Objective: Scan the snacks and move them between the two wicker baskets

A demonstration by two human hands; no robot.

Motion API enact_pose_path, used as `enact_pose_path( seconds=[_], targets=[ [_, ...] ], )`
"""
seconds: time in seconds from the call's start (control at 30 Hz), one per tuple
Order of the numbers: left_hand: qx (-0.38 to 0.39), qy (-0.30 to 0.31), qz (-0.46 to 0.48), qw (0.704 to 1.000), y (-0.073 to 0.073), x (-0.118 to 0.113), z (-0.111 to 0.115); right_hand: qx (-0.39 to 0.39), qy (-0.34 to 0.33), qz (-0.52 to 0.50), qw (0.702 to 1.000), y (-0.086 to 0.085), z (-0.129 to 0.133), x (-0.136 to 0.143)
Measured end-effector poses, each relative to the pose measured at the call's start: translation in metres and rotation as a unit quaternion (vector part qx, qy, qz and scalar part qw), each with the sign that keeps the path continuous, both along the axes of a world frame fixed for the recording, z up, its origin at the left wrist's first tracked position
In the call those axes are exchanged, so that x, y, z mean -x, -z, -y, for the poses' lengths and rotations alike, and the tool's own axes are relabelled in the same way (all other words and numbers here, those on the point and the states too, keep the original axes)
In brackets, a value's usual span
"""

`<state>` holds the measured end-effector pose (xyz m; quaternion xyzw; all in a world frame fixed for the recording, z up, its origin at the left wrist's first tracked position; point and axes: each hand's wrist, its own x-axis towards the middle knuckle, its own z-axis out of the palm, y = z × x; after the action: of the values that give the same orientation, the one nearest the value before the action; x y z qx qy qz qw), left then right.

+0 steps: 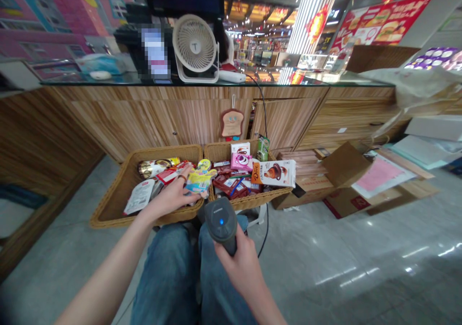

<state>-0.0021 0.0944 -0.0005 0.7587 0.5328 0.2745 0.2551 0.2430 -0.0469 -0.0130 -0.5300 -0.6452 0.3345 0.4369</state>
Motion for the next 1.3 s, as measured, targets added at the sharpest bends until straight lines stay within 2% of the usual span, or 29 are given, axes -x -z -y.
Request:
enact_pose_path(
  seconds=[0.1,0.3,0.43,0.73,1.03,1.17,1.3],
  targets=[
    [-0.004,-0.014,0.026,1.000,0.001,-0.007,0.007,0.014,-0.004,-0.001,1.000,0.001,0.000,0.001],
    [-0.116,-0.018,0.001,0.993,0.003,-0.016,0.016,0.013,-0.006,0.007,1.000,0.000,-0.002,0.002],
    [-0.159,-0.015,-0.008,0.987,0.004,-0.018,0.023,0.008,-0.002,0.006,1.000,-0.003,-0.003,0.004],
    [-0.164,-0.025,-0.018,0.986,0.006,-0.018,0.026,0.022,-0.015,-0.003,1.000,0.006,-0.001,0.004],
    [-0.179,-0.021,-0.011,0.984,0.005,-0.020,0.027,0.018,-0.011,0.003,1.000,-0.001,-0.002,0.004],
    [-0.193,-0.070,-0.024,0.978,0.006,-0.013,0.027,0.023,-0.007,0.008,1.000,-0.002,0.001,0.002],
    [-0.188,-0.165,-0.046,0.967,0.011,0.016,0.028,0.014,0.004,0.010,1.000,-0.001,0.004,-0.002]
  ],
)
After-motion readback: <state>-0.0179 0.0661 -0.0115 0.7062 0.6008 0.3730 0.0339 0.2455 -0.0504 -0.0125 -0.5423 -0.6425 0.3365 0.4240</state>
